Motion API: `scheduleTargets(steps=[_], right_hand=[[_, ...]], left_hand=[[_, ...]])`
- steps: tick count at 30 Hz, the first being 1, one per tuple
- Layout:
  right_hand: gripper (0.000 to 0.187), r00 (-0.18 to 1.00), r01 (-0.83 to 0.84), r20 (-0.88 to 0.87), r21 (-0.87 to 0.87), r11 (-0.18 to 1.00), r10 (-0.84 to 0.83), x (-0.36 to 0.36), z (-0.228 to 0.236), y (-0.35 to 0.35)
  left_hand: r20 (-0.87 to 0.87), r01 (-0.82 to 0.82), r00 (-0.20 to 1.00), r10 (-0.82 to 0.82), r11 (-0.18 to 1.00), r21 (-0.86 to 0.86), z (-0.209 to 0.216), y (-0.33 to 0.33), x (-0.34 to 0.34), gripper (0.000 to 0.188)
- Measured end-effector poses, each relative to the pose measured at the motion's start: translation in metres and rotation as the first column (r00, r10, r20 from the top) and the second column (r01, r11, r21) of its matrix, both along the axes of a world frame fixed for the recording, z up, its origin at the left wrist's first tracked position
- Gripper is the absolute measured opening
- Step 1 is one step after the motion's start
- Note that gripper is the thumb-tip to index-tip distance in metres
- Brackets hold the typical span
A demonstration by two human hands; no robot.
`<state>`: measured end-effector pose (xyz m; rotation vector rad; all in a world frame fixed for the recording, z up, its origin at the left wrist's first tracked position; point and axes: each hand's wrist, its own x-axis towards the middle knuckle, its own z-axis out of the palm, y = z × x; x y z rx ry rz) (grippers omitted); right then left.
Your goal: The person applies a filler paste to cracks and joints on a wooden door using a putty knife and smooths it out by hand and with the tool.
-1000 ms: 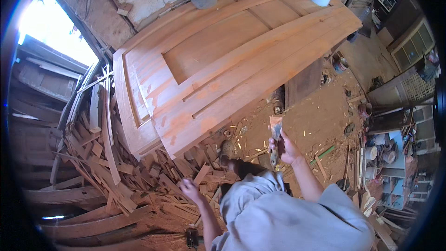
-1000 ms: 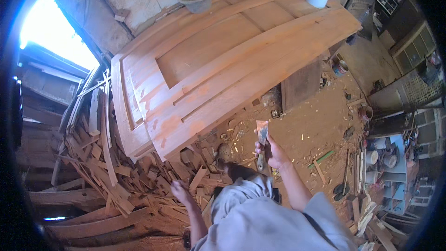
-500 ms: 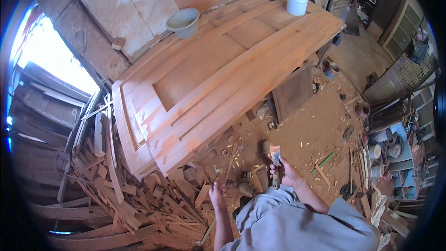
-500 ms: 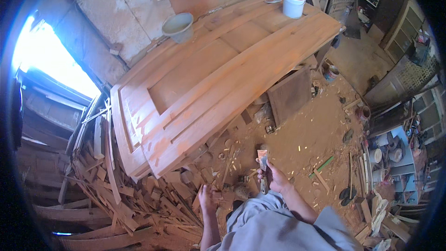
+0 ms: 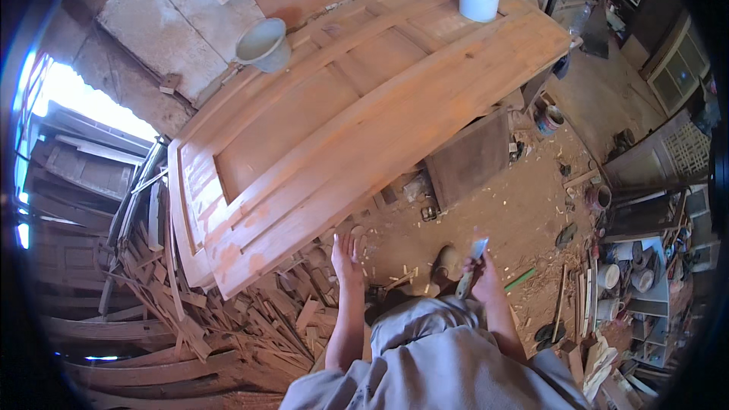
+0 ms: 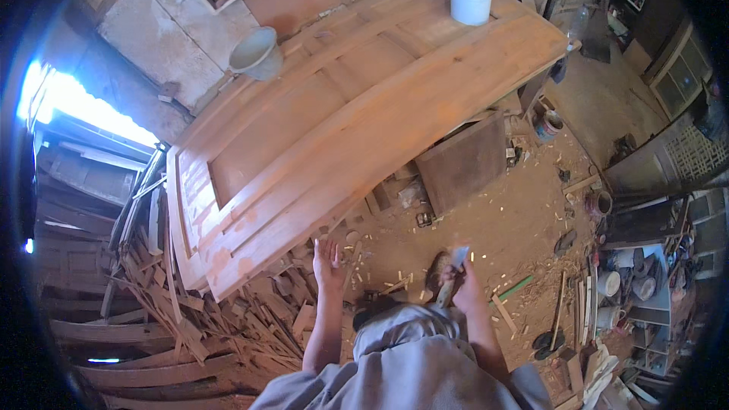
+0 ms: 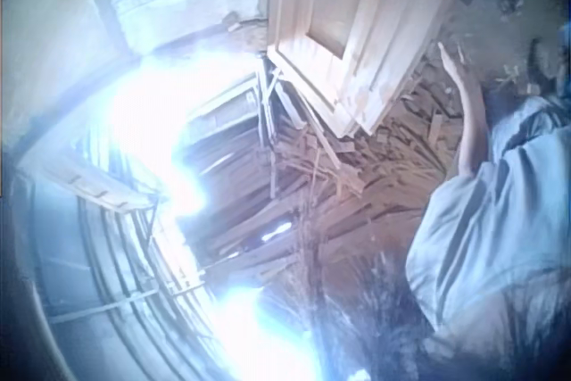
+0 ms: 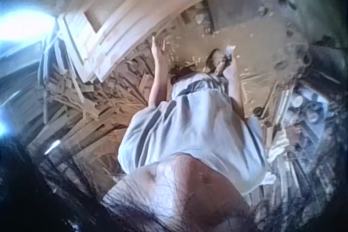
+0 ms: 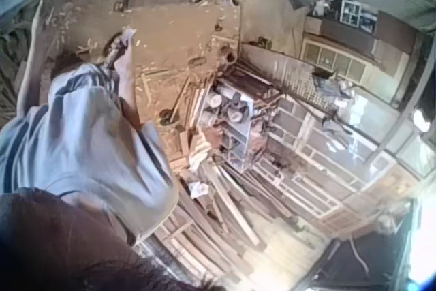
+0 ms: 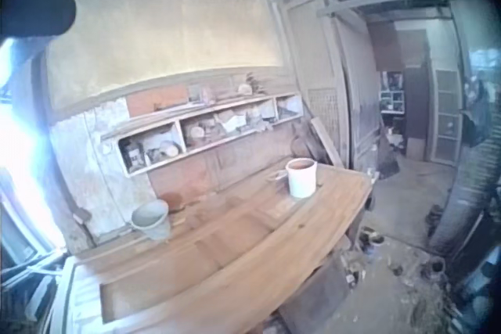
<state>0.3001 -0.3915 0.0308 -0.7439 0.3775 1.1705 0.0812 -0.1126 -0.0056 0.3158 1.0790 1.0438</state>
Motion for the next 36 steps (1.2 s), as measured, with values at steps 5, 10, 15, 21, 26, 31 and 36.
scheduleTargets(steps=[5,10,15,21,26,31,36], right_hand=[[0.035,0.972,0.213,0.107,-0.003,0.977,-0.211,0.121,0.01,-0.044],[0.032,0.907,0.348,0.243,0.027,0.937,-0.344,0.205,0.037,-0.076],[0.031,0.902,0.35,0.281,-0.03,0.936,-0.329,0.246,0.009,-0.078],[0.033,0.943,0.313,0.131,-0.025,0.95,-0.307,0.272,-0.008,-0.038],[0.041,0.967,0.249,0.078,-0.081,0.965,-0.243,0.333,0.006,0.009],[0.047,0.947,0.202,0.27,-0.079,0.976,-0.174,0.428,0.02,0.039],[0.041,0.862,0.117,0.506,-0.173,0.978,-0.013,0.502,0.004,0.09]], left_hand=[[0.015,-0.13,0.992,0.129,0.991,0.021,-0.006,0.012,0.057,0.054],[0.02,-0.087,0.996,0.086,0.994,0.07,-0.007,0.014,0.105,0.046],[0.291,0.199,0.89,-0.352,0.873,0.446,-0.046,0.035,0.071,0.031],[0.044,0.097,0.995,-0.091,0.981,-0.166,-0.047,-0.034,0.184,0.054],[0.224,0.306,0.94,-0.259,0.928,-0.211,-0.013,-0.048,0.334,0.049],[0.338,0.419,0.879,-0.337,0.884,-0.208,0.011,-0.023,0.455,0.046],[0.336,0.365,0.895,-0.292,0.913,-0.181,0.0,-0.014,0.499,0.042]])
